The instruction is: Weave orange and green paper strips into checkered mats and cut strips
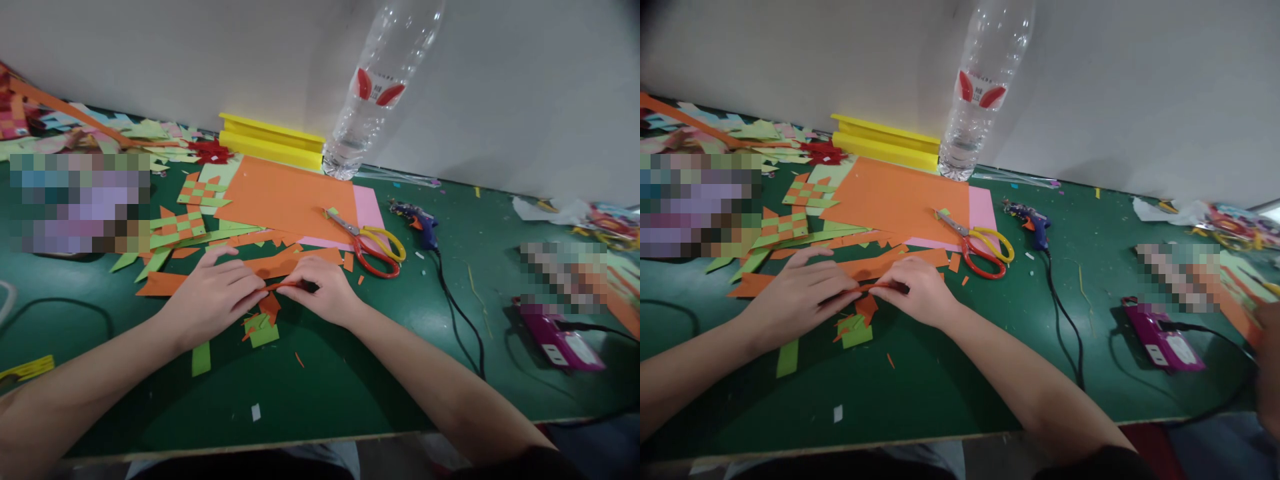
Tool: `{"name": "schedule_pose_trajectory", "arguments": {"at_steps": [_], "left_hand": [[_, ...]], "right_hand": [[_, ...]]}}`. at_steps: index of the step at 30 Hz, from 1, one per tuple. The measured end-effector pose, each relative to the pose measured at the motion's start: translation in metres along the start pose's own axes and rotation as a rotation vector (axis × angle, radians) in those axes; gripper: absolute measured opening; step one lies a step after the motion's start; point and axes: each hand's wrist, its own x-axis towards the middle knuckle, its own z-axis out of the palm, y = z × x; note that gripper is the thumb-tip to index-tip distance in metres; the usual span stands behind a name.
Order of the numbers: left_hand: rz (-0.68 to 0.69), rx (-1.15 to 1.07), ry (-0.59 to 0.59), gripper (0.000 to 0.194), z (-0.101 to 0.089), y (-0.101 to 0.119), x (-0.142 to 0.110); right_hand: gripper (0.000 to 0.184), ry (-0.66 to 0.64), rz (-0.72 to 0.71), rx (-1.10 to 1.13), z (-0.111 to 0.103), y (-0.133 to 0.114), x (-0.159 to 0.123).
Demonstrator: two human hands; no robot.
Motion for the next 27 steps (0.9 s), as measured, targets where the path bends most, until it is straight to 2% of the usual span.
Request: {"name": "schedule_pose_trajectory", "arguments": {"at_steps": [8, 19, 27], "left_hand": [[0.002, -0.013, -0.004, 0.024, 0.0021, 0.002, 0.0024], [-0.011, -0.06, -0.027, 0.032, 0.0004, 0.0018, 0.0011], [-0.088, -0.078, -0.008, 0.028, 0.0002, -0.0007, -0.0005]], "right_hand": [[0.033, 0.016, -0.089, 0.011, -0.0002, -0.0003, 0.0009], [0.033, -0.056, -0.066, -0.006, -0.0004, -0.0023, 0.0004], [0.03, -0.035, -0.05, 0.04, -0.0036, -0.0037, 0.0007]]}}
